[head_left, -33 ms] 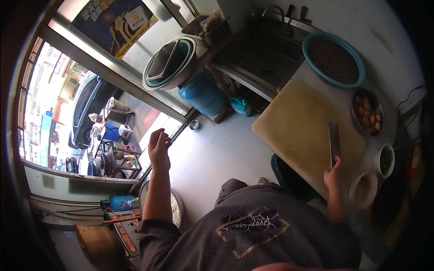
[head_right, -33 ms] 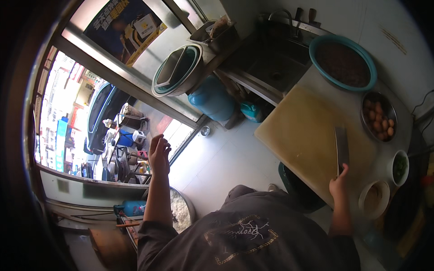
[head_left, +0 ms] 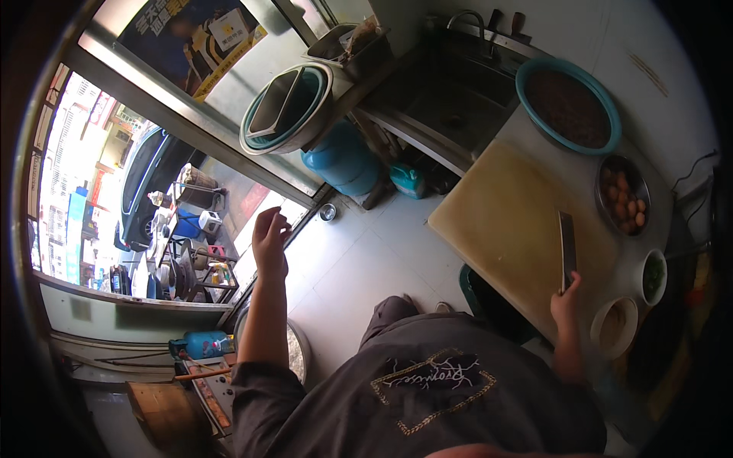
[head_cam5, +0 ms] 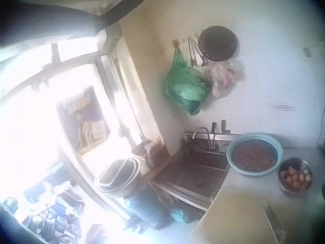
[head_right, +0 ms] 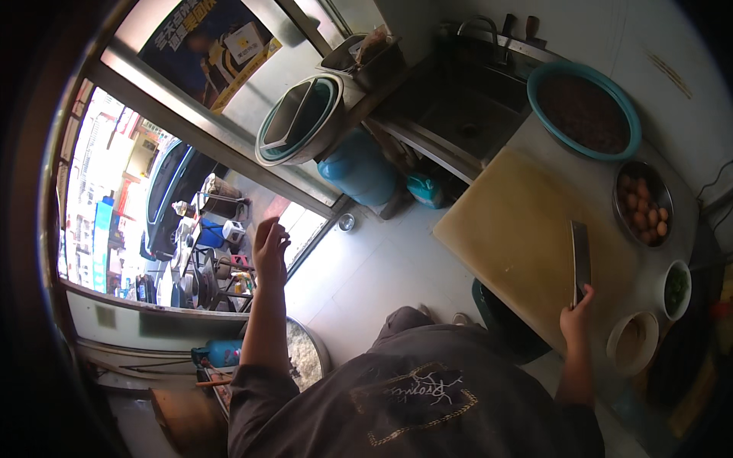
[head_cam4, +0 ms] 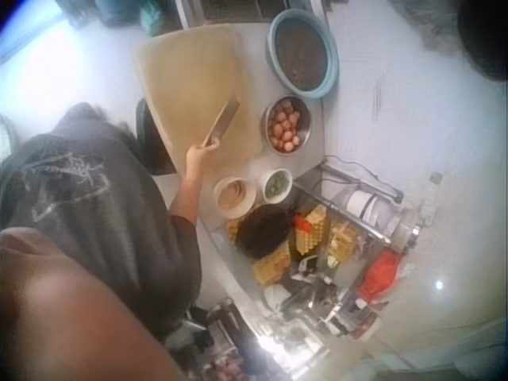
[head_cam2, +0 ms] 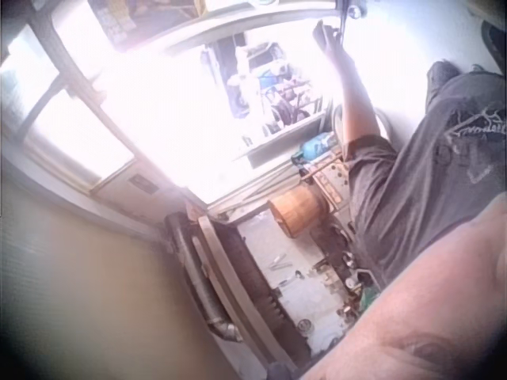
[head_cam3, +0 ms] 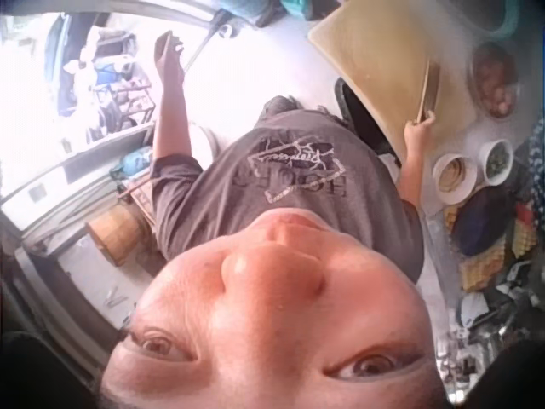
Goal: The person assembles multiple rice bowls in a commercial kitchen. They scoop rice into bowls, add vegetables, shredded egg, and meat sauce, then place a halved egg on top and seal each bowl with a plastic lid.
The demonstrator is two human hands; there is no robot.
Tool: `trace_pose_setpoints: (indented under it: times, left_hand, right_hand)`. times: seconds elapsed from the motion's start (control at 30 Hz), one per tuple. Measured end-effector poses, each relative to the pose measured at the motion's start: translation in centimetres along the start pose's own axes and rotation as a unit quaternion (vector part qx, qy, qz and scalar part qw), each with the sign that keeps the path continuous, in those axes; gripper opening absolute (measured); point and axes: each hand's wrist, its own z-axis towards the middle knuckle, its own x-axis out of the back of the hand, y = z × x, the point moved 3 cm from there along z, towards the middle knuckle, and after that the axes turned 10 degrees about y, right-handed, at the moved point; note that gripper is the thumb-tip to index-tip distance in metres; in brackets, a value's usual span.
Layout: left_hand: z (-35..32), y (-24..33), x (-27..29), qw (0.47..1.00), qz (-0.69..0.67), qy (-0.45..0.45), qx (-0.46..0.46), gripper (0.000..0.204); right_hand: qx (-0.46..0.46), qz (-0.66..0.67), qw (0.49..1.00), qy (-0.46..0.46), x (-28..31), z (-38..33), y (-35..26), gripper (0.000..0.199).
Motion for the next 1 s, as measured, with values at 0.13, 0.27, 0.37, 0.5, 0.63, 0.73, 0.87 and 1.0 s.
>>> trace_pose_setpoints:
  times: [0.13, 0.27, 0.37, 0.5, 0.63, 0.73, 0.87, 1.0]
  left_hand:
    - [15.2, -0.4, -8.8, 0.978, 0.103, -0.075, -0.165, 0.026]
    - [31.1, 0.4, -22.8, 0.891, 0.226, -0.112, -0.376, 0.039]
    - [41.1, -0.4, -32.1, 0.848, 0.297, -0.096, -0.428, 0.038]
    - [51.2, -2.9, -38.2, 0.884, 0.322, -0.099, -0.323, 0.037]
    - [57.5, -5.2, -40.1, 0.907, 0.257, -0.105, -0.318, 0.031]
    - [59.9, -6.8, -40.9, 0.907, 0.256, -0.144, -0.301, 0.026]
    - [59.7, -8.5, -43.0, 0.897, 0.25, -0.228, -0.285, 0.021]
    - [58.1, -11.4, -46.6, 0.801, 0.379, -0.395, -0.244, 0.022]
  right_hand:
    - [0.038, 0.098, 0.989, 0.107, -0.2, -2.9, -1.4, 0.054]
    - [-0.041, 0.205, 0.965, 0.159, -2.3, -7.9, -5.6, 0.047]
    - [-0.093, 0.142, 0.955, 0.245, -5.0, -11.0, -12.0, 0.045]
    - [-0.156, 0.1, 0.939, 0.291, -8.3, -12.0, -20.1, 0.044]
    - [-0.22, 0.136, 0.934, 0.245, -9.5, -10.5, -24.7, 0.042]
    - [-0.219, 0.141, 0.939, 0.224, -10.0, -9.1, -28.2, 0.039]
    - [-0.184, 0.167, 0.94, 0.236, -11.0, -6.4, -32.5, 0.037]
    - [-0.172, 0.144, 0.949, 0.224, -11.9, -3.7, -33.8, 0.038]
